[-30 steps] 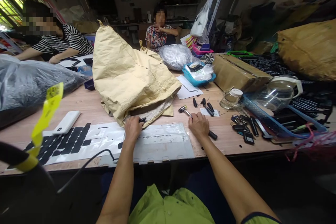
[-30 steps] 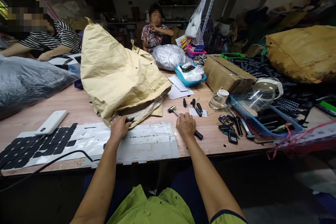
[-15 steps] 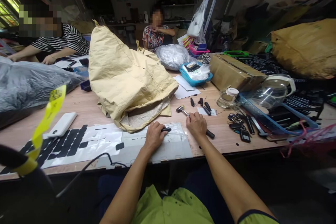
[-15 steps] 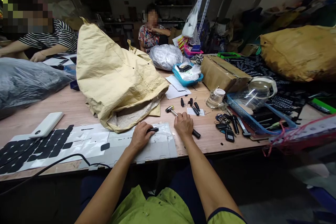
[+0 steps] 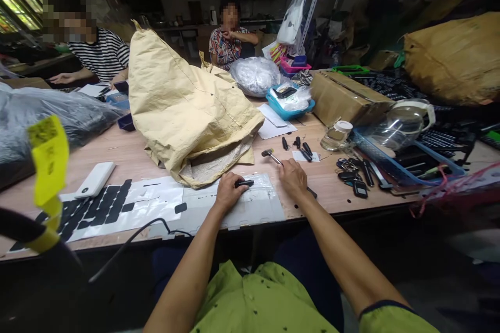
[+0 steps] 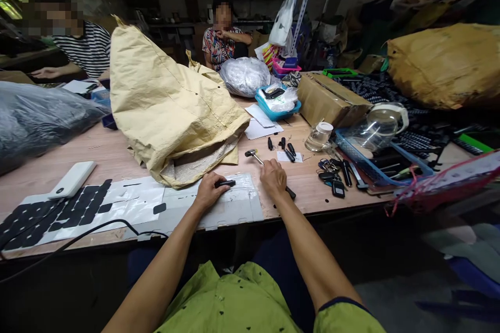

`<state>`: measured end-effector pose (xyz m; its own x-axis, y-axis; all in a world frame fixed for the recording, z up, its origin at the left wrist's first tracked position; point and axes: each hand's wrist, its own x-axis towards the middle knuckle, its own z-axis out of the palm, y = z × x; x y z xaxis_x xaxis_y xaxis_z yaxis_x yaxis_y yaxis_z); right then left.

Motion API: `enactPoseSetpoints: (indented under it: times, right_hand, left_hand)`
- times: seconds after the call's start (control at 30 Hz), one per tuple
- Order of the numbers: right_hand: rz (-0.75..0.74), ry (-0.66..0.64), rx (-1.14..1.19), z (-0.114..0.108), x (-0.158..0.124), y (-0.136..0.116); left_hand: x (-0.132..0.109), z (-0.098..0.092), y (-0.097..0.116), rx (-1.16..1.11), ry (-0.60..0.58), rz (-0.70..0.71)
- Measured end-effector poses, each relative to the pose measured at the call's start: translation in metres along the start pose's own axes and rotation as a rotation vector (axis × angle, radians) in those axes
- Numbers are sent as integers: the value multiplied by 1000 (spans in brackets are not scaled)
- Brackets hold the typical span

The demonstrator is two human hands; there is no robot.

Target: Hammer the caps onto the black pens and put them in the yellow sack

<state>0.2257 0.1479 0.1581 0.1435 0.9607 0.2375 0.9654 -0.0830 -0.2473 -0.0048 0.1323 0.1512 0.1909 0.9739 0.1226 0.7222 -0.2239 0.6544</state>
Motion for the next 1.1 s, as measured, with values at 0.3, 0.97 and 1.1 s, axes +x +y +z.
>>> enactPoseSetpoints:
  times: [0.3, 0.97, 1.1]
  right_hand:
    - [-225, 69, 449, -13, -74, -22]
    - [-260, 18, 477, -8, -88, -35]
    - [-238, 0, 425, -5, -82, -28]
  left_hand:
    - [2, 0, -2, -17, -3, 6]
    - [2, 6, 4, -87, 69, -104]
    - [1, 5, 6, -80, 56, -116]
